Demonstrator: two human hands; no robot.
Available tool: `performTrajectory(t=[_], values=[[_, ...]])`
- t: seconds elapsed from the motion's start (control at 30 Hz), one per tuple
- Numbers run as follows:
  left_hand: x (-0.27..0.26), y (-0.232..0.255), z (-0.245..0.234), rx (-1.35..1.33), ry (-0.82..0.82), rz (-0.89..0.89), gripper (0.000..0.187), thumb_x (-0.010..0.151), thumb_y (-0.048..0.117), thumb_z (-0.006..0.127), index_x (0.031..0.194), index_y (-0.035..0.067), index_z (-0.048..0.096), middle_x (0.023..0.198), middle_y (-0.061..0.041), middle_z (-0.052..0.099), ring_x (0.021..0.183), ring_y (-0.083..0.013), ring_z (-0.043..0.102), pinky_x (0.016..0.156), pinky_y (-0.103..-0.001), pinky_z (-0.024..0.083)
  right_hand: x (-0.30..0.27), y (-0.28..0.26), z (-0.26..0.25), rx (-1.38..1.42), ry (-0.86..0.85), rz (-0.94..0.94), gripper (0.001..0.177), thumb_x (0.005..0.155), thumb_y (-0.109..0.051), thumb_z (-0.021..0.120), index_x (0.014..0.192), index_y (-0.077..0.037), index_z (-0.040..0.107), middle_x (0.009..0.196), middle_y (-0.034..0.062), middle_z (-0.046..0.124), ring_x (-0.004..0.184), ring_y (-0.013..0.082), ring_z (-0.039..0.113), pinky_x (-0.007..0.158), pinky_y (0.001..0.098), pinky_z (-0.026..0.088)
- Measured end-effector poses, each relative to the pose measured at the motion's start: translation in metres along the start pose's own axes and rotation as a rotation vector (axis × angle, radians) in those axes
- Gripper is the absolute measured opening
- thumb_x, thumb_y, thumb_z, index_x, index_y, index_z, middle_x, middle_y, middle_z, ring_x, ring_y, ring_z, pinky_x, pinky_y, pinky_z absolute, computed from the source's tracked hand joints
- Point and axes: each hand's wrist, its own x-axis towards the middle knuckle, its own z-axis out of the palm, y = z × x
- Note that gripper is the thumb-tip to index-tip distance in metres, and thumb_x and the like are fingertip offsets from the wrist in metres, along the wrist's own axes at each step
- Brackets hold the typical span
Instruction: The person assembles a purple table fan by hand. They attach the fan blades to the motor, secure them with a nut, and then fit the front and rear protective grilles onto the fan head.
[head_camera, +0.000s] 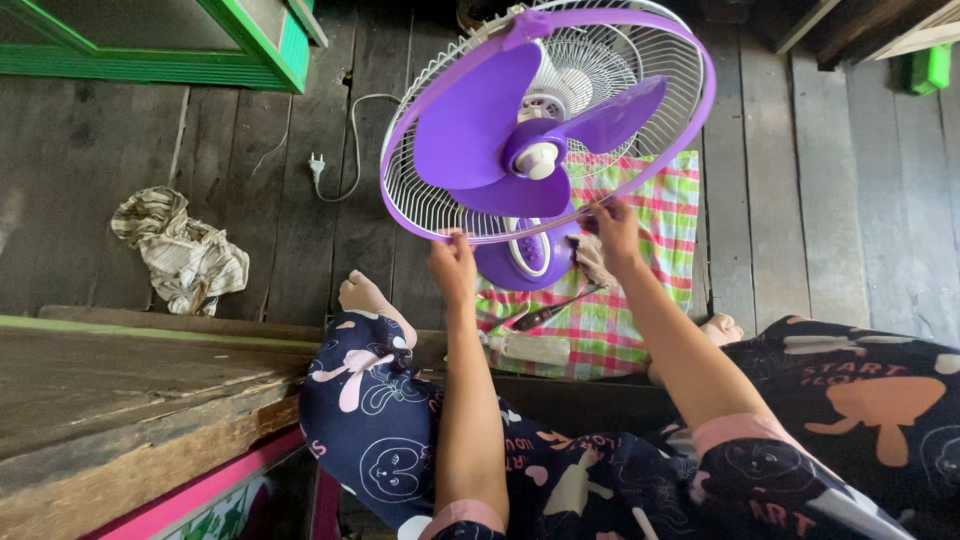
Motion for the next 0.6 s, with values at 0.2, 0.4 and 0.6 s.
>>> performTrajectory(t=[0.2, 0.4, 0.6], values=[[-0.002, 0.059, -0.029, 0.351, 0.213, 0.281, 0.019, 0.1, 0.007, 0.058, 0.116, -0.001, 0.065, 0.095, -0.016, 0.075, 0.087, -0.0328, 0.075, 0.074, -0.041, 0.057, 0.01, -0.043, -0.029, -0.047, 0.082, -0.256, 0.008, 0.105, -0.004, 0.057, 0.111, 0.0, 0.059, 0.094, 0.0085, 0.069, 0.075, 0.0149, 0.071, 0.068, 0.0288, 0.061], [0.021, 0.142, -0.067, 0.635, 0.262, 0.379, 0.012, 0.096, 0.005, 0.065, 0.107, 0.002, 0.069, 0.089, -0.016, 0.071, 0.081, -0.0351, 0.07, 0.07, -0.047, 0.053, 0.015, -0.102, -0.04, -0.263, 0.135, -0.451, 0.006, 0.106, -0.002, 0.058, 0.111, 0.002, 0.06, 0.093, 0.0073, 0.07, 0.073, 0.0135, 0.071, 0.065, 0.027, 0.059], [0.052, 0.213, -0.09, 0.882, 0.134, 0.633, 0.014, 0.09, 0.01, 0.07, 0.103, 0.006, 0.073, 0.09, -0.013, 0.072, 0.082, -0.0347, 0.07, 0.07, -0.046, 0.054, 0.008, -0.167, -0.031, -0.389, 0.141, -0.595, 0.006, 0.107, -0.002, 0.06, 0.107, 0.003, 0.061, 0.092, 0.0086, 0.072, 0.071, 0.0127, 0.073, 0.061, 0.0259, 0.056]])
